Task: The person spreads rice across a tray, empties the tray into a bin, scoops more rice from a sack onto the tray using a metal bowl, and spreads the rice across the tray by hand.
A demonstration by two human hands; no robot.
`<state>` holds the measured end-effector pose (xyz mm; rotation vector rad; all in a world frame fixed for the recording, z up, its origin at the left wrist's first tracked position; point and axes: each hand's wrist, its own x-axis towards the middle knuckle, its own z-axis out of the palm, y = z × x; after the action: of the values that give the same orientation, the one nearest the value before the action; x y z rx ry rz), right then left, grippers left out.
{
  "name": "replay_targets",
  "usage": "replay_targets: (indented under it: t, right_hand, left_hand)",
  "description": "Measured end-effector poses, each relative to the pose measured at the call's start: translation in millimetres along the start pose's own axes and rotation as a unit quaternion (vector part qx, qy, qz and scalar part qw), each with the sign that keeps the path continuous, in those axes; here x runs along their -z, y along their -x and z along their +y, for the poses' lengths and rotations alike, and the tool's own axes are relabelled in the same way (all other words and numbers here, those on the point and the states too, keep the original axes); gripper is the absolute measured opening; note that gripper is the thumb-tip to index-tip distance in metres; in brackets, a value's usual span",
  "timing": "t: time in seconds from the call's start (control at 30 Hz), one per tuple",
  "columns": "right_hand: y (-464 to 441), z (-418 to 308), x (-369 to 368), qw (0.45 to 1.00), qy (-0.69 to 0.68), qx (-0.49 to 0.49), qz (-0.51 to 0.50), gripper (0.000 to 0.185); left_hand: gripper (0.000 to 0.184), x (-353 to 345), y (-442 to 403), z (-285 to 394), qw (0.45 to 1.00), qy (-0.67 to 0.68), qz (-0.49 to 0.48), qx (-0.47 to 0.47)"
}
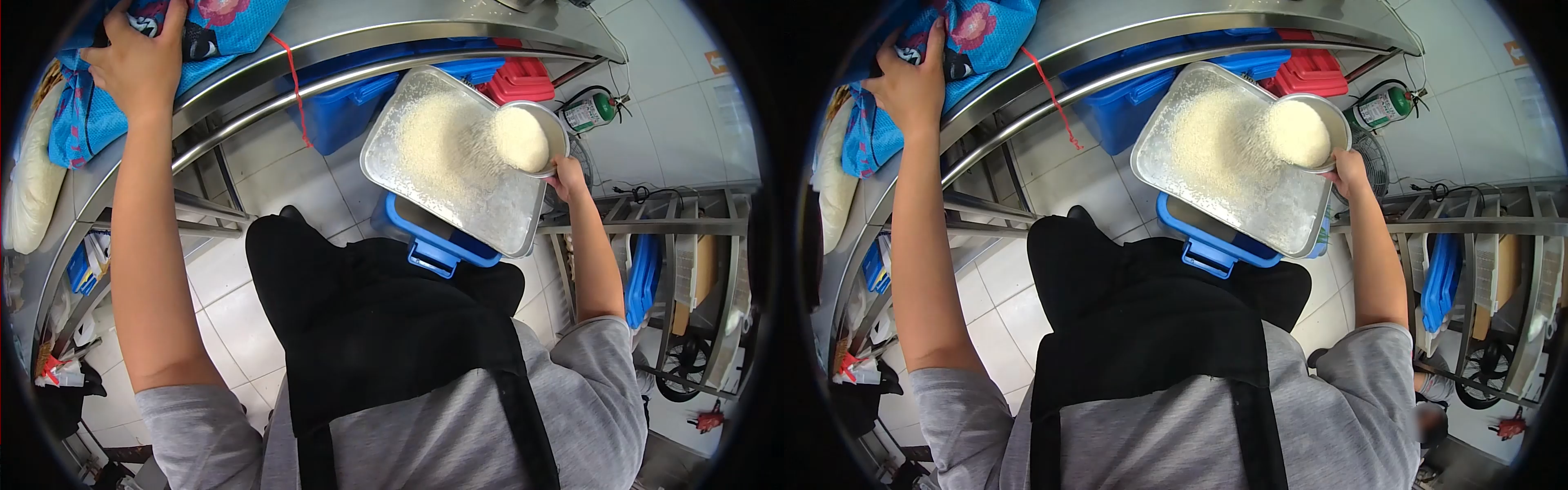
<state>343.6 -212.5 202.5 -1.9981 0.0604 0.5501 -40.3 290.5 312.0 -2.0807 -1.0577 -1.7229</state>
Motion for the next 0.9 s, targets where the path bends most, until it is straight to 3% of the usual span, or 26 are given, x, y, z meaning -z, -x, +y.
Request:
replay_targets:
  t: [0.07, 0.2, 0.33, 0.47, 0.57, 0.73, 0.9]
  right_hand:
    - [8.1, -2.4, 6.3, 0.996, 0.089, 0.015, -0.015, 0.026]
    - [-1.7, 11.1, 26.0, 0.999, 0.018, -0.002, 0.028, 0.013]
    - [10.3, 10.3, 38.1, 0.999, 0.054, 0.003, 0.003, 0.012]
    - [12.1, 15.7, 50.8, 0.997, 0.029, 0.019, 0.062, 0.020]
    - [15.6, 15.7, 60.7, 0.998, 0.053, 0.005, 0.021, 0.024]
    - [3.2, 30.3, 76.8, 0.996, 0.016, 0.010, 0.086, 0.018]
    - [16.8, 18.2, 80.5, 0.994, 0.101, -0.016, 0.034, 0.017]
  left_hand:
    - [0.077, 1.1, 0.0, 0.9, 1.000, -0.007, 0.000, 0.005]
    - [0.077, 1.7, -0.8, 1.4, 0.999, -0.009, -0.018, 0.030]
    - [0.077, 3.5, -1.0, 5.9, 1.000, -0.003, -0.009, 0.030]
    - [0.078, 5.5, -0.9, 14.9, 0.999, 0.017, 0.005, 0.033]
    - [0.078, 6.7, -0.5, 12.0, 0.999, 0.010, 0.001, 0.031]
    - [0.078, -0.2, -0.3, 2.3, 1.000, -0.012, 0.002, 0.013]
    - [0.079, -0.7, -2.3, -1.0, 1.000, -0.003, -0.003, 0.008]
